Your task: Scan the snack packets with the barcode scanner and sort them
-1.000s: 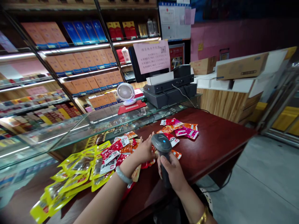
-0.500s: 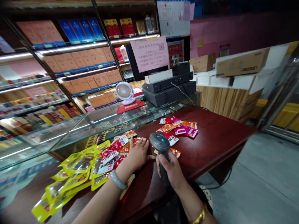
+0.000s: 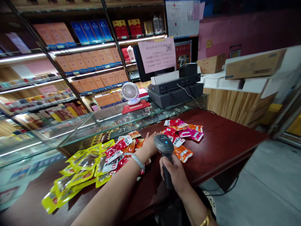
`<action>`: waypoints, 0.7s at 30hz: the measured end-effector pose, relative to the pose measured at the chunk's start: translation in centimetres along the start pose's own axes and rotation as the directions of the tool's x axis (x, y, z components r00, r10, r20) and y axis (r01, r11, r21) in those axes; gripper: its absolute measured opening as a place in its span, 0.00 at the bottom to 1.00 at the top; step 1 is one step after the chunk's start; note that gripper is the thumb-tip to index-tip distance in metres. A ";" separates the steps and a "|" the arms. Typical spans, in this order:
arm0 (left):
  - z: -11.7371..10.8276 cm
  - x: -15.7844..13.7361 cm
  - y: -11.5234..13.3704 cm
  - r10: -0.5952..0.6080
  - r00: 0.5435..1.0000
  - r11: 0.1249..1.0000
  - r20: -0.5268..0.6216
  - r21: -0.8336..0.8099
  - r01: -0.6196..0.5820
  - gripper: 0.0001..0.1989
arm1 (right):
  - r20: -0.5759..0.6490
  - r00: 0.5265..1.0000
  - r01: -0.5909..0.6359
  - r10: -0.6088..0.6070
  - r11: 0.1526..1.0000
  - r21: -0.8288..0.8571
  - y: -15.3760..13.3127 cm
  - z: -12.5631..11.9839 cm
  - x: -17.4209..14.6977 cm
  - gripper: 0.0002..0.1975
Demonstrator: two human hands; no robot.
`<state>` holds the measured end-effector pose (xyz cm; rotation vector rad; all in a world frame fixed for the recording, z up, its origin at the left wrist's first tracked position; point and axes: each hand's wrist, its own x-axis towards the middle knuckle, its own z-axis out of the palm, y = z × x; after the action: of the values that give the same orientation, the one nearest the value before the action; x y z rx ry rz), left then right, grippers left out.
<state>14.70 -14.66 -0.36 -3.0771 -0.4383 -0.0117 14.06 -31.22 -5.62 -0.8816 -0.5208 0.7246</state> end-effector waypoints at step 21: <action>1.6 -3.0 -8.3 -0.449 0.892 0.772 -0.042 -0.521 0.364 0.09 | 0.067 0.996 -0.060 0.063 0.997 -0.058 0.3 0.1 0.3 0.18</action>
<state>9.49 -7.52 -1.72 -3.3399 -1.2767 -0.4626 14.08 -30.77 -5.77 -0.9304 -0.5797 0.8020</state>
